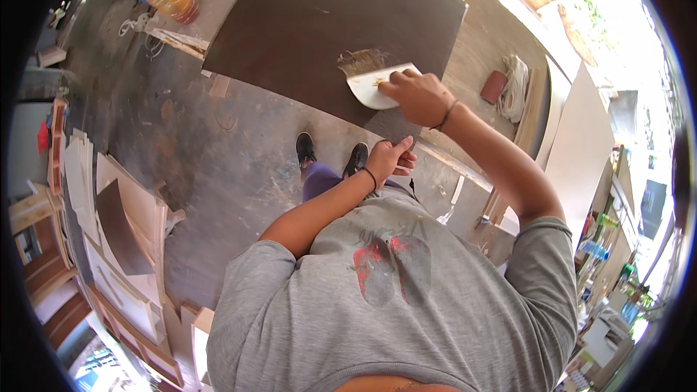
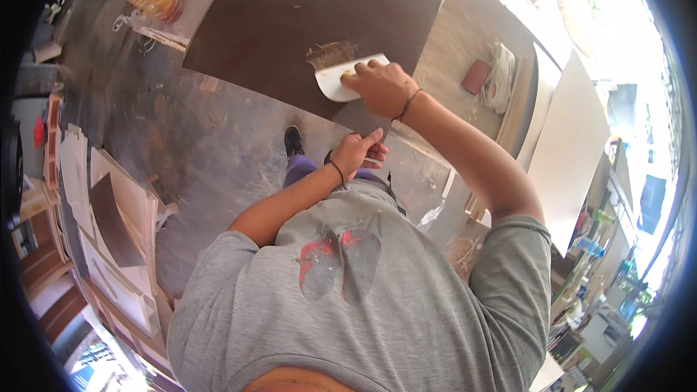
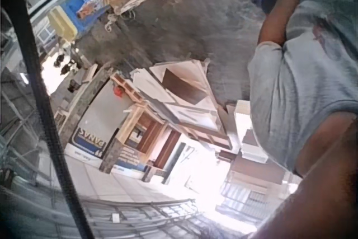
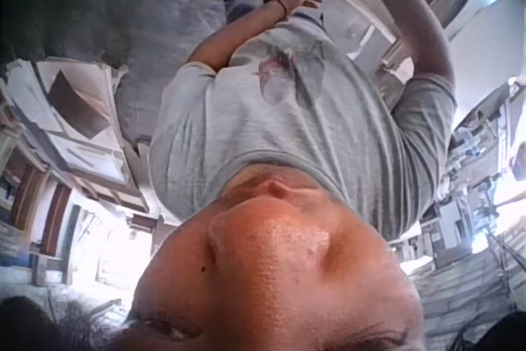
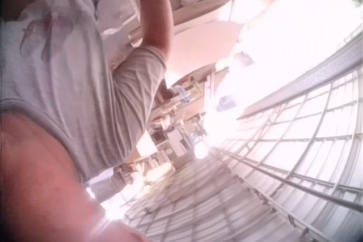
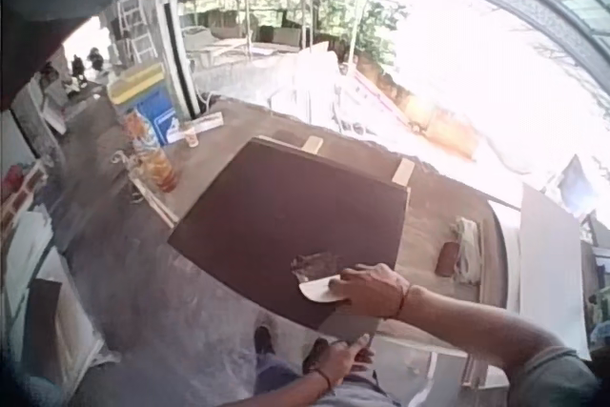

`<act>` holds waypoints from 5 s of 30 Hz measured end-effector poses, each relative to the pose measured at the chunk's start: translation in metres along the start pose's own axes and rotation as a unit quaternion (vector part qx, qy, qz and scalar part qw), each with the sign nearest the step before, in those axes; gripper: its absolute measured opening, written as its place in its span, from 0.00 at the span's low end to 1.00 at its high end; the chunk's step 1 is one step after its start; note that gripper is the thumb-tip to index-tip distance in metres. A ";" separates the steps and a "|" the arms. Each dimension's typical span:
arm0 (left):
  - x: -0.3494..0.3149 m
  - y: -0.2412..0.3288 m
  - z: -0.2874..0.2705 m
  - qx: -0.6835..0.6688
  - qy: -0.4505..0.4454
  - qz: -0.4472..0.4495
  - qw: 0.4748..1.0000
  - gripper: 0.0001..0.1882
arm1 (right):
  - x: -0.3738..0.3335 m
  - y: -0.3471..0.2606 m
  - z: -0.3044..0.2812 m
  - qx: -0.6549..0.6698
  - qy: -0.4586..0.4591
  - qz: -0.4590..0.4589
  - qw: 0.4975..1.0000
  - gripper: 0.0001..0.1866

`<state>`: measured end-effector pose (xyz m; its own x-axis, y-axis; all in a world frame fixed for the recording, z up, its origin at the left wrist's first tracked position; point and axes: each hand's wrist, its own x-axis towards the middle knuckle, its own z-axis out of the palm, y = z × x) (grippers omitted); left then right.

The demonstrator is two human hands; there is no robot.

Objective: The person applies a brown adhesive from a plastic bottle onto a grey wood panel and spreads it evenly using a plastic spreader, repeating the process for a second panel.

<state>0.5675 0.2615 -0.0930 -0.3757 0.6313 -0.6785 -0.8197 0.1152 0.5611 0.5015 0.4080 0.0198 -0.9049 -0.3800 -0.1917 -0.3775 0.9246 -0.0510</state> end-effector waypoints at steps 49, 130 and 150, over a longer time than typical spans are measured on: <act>-0.006 0.030 -0.107 -0.201 0.141 0.243 0.938 0.12 | -0.105 -0.048 0.005 0.056 -0.068 0.039 0.995 0.24; -0.016 0.038 -0.157 -0.095 0.138 0.179 0.970 0.18 | 0.041 -0.073 -0.009 0.097 -0.068 0.013 0.993 0.25; -0.120 0.131 -0.379 0.405 0.377 0.398 0.731 0.27 | 0.175 -0.155 -0.119 0.628 0.254 0.145 0.721 0.17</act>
<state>0.3412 -0.0899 -0.1177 -0.9767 0.1783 0.1197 0.1999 0.5513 0.8100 0.3784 0.1952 0.1108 -0.9857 0.1685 -0.0038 0.0280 0.1413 -0.9896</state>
